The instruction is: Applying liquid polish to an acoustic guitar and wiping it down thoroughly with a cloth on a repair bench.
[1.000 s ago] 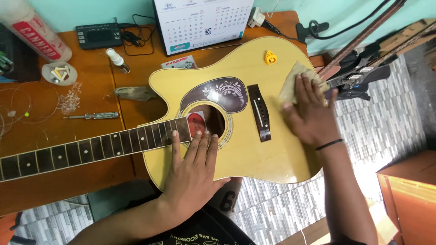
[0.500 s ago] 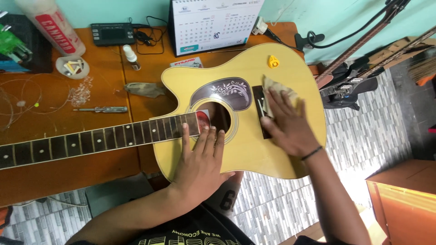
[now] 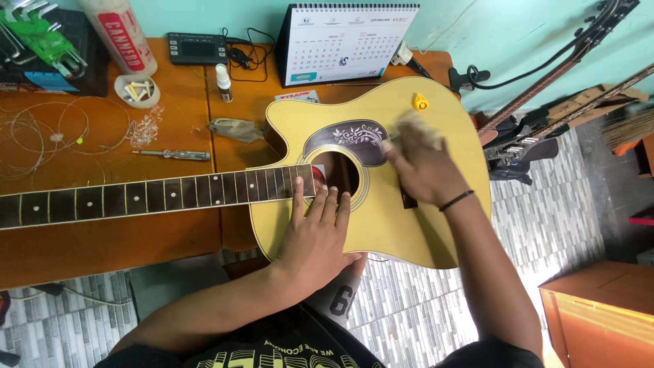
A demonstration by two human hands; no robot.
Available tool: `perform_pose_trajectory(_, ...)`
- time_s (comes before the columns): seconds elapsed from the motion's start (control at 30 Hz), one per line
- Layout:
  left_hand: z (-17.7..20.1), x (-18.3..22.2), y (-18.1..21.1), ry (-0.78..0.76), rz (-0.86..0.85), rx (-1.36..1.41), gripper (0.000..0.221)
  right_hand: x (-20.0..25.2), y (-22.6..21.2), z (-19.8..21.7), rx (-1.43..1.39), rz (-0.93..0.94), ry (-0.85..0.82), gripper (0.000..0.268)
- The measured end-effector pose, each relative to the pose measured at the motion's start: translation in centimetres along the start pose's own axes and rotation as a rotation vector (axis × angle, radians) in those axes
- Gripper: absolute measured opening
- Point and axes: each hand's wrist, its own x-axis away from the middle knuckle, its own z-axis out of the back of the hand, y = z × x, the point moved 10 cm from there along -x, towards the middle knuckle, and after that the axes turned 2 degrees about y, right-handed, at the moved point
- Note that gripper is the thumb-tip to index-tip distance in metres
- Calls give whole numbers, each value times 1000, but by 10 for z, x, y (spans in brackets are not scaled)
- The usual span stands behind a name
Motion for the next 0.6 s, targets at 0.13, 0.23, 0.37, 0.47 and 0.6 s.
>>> perform_pose_trajectory(0.13, -4, 0, 1, -17, -9, 5, 101, -14, -43, 8, 82, 166, 51, 88)
perform_pose_trajectory(0.23, -3, 1, 0, -2, -1, 11, 102, -42, -47, 32, 192, 142, 181, 94)
perform_pose_trajectory(0.37, -1, 3, 1, 13, 6, 11, 102, -74, -13, 48, 170, 16, 201, 91)
perform_pose_trajectory(0.47, -4, 3, 1, 18, 1, 4, 103, -83, 16, 50, 155, -36, 191, 100)
perform_pose_trajectory(0.6, -4, 3, 0, 38, -9, 17, 103, -63, 36, 50, 89, -69, 146, 111)
